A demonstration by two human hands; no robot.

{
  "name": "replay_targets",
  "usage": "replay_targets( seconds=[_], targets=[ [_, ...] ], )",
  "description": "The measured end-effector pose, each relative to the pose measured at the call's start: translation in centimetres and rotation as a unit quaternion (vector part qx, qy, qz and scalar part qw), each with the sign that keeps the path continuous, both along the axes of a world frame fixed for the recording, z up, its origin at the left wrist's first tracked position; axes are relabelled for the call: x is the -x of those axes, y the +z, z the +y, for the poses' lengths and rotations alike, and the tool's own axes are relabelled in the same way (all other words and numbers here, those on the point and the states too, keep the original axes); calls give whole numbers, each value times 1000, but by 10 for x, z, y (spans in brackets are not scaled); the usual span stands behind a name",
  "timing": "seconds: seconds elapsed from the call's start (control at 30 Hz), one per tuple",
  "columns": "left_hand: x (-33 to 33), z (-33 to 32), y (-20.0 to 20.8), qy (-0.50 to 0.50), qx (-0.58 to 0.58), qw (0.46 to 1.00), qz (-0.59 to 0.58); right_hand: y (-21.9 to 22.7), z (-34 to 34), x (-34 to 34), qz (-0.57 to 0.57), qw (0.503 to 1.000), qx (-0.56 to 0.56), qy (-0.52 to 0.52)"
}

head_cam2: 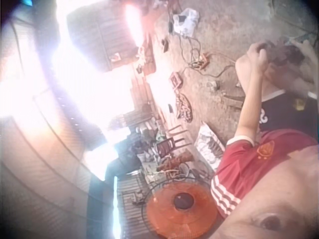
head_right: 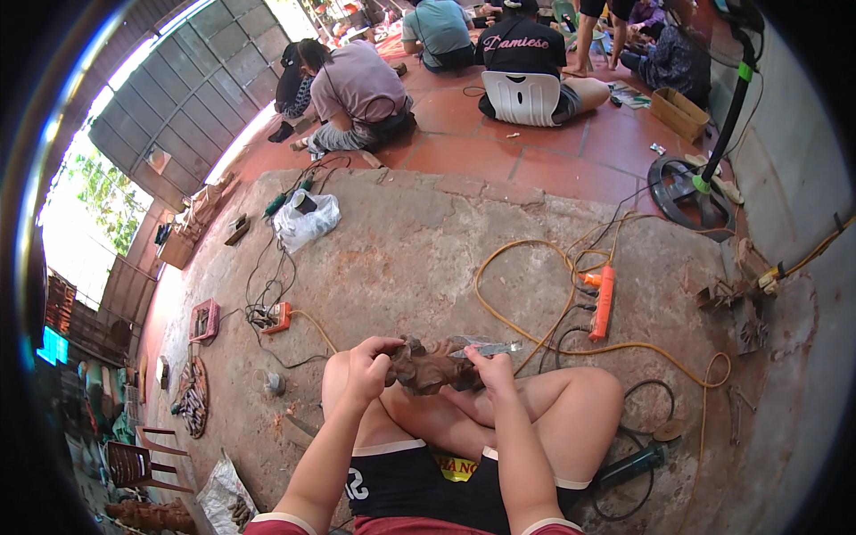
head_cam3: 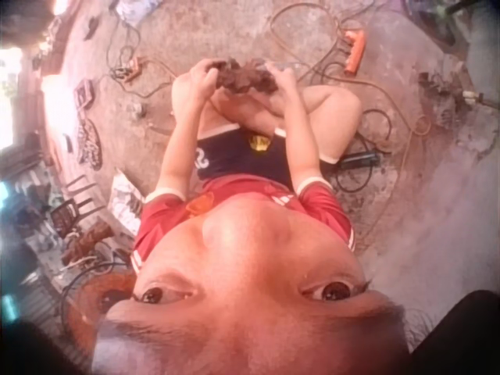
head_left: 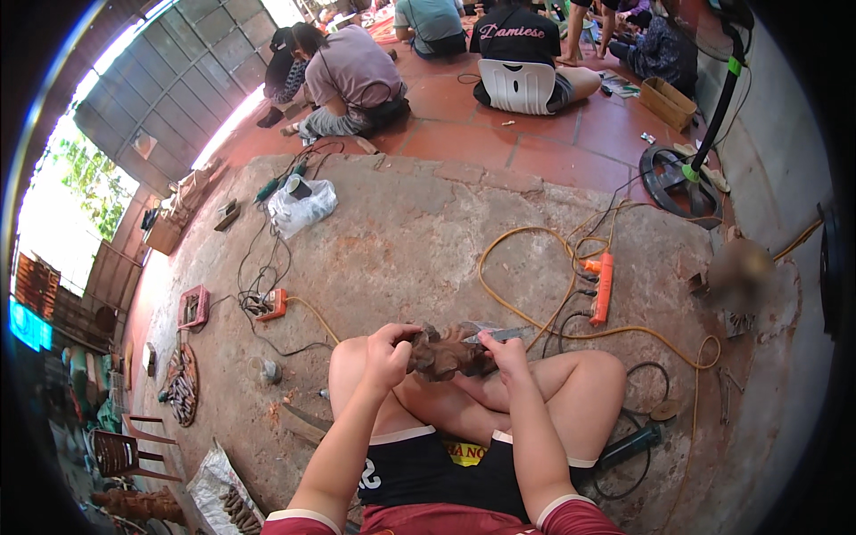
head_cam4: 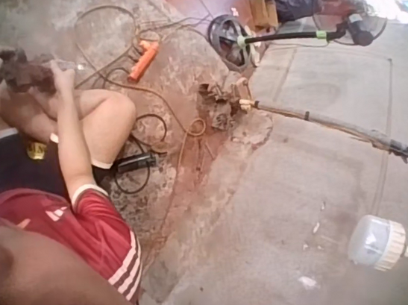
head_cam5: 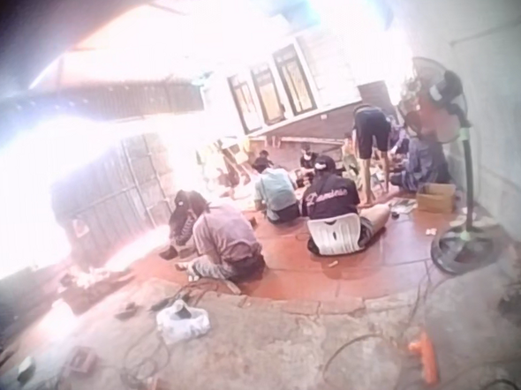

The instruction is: The person sits on the floor and carves a piece of wood using a knife. They hold the wood in their left hand and use the knife in their right hand to shape it, occasionally rotating the piece to work on different sides.

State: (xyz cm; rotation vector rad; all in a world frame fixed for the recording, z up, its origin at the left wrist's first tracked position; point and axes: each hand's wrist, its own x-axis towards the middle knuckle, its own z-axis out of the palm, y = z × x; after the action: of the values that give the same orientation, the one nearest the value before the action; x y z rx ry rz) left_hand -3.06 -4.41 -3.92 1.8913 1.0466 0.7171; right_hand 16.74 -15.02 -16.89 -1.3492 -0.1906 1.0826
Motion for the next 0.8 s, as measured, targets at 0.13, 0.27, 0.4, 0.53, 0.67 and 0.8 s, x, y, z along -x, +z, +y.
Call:
replay_targets(
  seconds=[0.13, 0.27, 0.4, 0.53, 0.67, 0.8],
  targets=[
    [2, 1, -4, 5, 9, 1000, -4, 1, 0, -1, 22, 1000, 8, 0],
    [6, 2, -15, 17, 54, 998, -30, -7, -2, -7, -45, 999, 22, -2],
    [9, 4, -21, 21, 68, 997, -29, -12, -2, -16, -107, 993, 35, -34],
    [14, 5, -21, 23, 52, 998, -29, -1, 0, -9, -70, 997, 0, 10],
    [1, 3, -14, 8, 57, 998, -26, -33, -2, -16, -236, 966, 16, -103],
    [4, -4, 3, 12, 37, 999, -5, -9, -2, -16, -122, 992, 1, -37]
  ],
)
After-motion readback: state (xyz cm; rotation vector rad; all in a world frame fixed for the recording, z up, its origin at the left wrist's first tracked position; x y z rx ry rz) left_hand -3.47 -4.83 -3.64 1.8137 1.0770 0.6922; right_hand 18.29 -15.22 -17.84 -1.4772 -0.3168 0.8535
